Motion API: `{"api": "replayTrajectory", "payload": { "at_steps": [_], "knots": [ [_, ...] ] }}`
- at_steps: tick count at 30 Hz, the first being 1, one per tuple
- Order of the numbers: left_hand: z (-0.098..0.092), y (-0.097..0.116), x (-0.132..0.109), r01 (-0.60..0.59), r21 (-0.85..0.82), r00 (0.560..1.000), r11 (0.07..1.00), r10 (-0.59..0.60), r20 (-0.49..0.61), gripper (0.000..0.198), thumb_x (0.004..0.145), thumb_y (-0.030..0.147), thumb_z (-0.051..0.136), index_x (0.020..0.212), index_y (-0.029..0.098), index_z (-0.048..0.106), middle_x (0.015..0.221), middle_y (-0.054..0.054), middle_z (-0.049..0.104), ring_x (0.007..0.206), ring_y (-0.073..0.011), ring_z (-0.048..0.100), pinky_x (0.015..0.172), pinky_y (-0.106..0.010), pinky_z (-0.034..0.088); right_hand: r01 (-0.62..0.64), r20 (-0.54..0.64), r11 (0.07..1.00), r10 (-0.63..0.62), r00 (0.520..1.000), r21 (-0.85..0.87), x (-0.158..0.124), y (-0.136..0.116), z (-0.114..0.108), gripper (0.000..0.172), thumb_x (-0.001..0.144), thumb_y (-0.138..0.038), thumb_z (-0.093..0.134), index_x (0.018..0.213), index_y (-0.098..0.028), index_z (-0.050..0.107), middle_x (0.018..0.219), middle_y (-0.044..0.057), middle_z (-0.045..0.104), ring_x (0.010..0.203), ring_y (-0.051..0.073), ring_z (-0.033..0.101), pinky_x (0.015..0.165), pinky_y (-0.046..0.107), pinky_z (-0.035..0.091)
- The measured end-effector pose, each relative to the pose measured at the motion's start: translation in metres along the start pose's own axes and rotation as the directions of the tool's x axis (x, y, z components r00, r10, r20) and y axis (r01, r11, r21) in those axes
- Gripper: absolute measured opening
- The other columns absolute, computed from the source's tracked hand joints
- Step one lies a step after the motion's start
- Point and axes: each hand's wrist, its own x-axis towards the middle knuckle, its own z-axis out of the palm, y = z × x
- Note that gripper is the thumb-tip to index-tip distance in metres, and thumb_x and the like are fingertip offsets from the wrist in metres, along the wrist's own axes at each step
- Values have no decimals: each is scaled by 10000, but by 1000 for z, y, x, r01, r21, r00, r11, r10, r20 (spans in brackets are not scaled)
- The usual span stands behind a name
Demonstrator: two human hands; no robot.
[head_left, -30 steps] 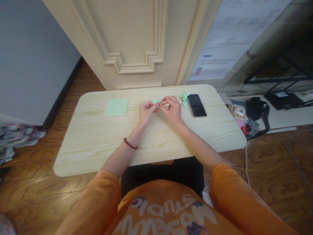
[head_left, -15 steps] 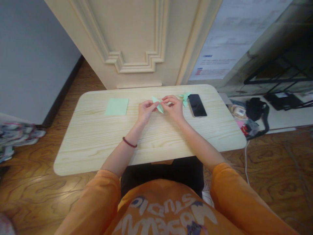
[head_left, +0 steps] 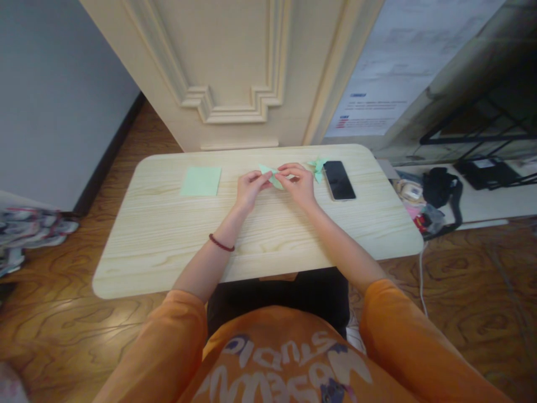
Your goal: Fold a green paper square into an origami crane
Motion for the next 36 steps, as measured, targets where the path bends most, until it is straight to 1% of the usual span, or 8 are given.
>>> {"api": "replayTrajectory", "payload": {
  "at_steps": [3, 6, 9, 11, 19, 27, 32, 36],
  "knots": [
    [-1, 2, 0, 5, 2, 999, 1000, -5, 32, 415, 458, 453, 894, 609, 152, 651, 678, 8, 667, 662, -104, 630, 715, -265, 561, -152, 49, 973, 146, 988, 174, 4, 4, 0, 205, 630, -356, 797, 643, -191, 677, 843, 38, 687, 788, 165, 604, 633, 283, 462],
    [-2, 5, -1, 28, 29, 997, 999, -30, 73, 440, 433, 476, 896, 615, 148, 666, 681, 4, 675, 657, -100, 623, 719, -258, 557, -337, 174, 882, 294, 940, 330, 6, 5, -2, 326, 510, -392, 858, 617, -190, 625, 652, -18, 627, 604, 107, 528, 556, 250, 401],
    [-3, 7, -2, 49, 61, 993, 997, -55, 105, 457, 434, 492, 895, 647, 144, 690, 701, -8, 688, 672, -107, 630, 731, -262, 554, -472, 272, 793, 391, 879, 386, 7, 3, -4, 412, 415, -383, 895, 648, -196, 610, 591, -42, 607, 576, 95, 518, 528, 227, 369],
    [-4, 8, -2, 64, 69, 990, 996, -72, 117, 463, 439, 495, 896, 664, 142, 700, 709, -17, 694, 680, -114, 638, 735, -267, 552, -517, 305, 761, 422, 854, 393, 7, 1, -5, 435, 384, -374, 903, 671, -191, 632, 610, -36, 626, 591, 94, 533, 542, 225, 379],
    [-5, 10, -1, 54, 111, 989, 992, -68, 130, 518, 393, 534, 897, 676, 142, 711, 698, -26, 700, 665, -127, 640, 712, -277, 553, -523, 304, 768, 433, 849, 369, 7, 5, -5, 405, 397, -359, 897, 682, -172, 677, 627, -18, 645, 583, 94, 526, 572, 248, 394],
    [-6, 10, 0, 25, 182, 992, 983, -47, 118, 483, 456, 508, 895, 687, 132, 701, 673, -17, 679, 628, -121, 627, 675, -271, 539, -499, 270, 781, 423, 865, 375, 6, 5, -3, 423, 355, -390, 904, 650, -175, 690, 594, -20, 656, 551, 88, 528, 551, 239, 405],
    [-8, 7, 2, 31, 165, 993, 986, -49, 110, 487, 456, 517, 889, 680, 131, 696, 672, -24, 681, 612, -109, 612, 654, -255, 524, -481, 269, 804, 406, 873, 350, 6, 7, -3, 423, 374, -397, 903, 678, -175, 710, 639, -3, 686, 588, 102, 568, 578, 244, 423],
    [-8, 6, 4, 40, 152, 993, 988, -57, 106, 511, 410, 540, 889, 643, 132, 688, 654, -25, 676, 590, -97, 588, 635, -242, 509, -459, 248, 824, 393, 885, 332, 6, 7, -3, 420, 389, -406, 898, 689, -175, 715, 652, 4, 692, 608, 113, 581, 583, 249, 424]
  ]
}}
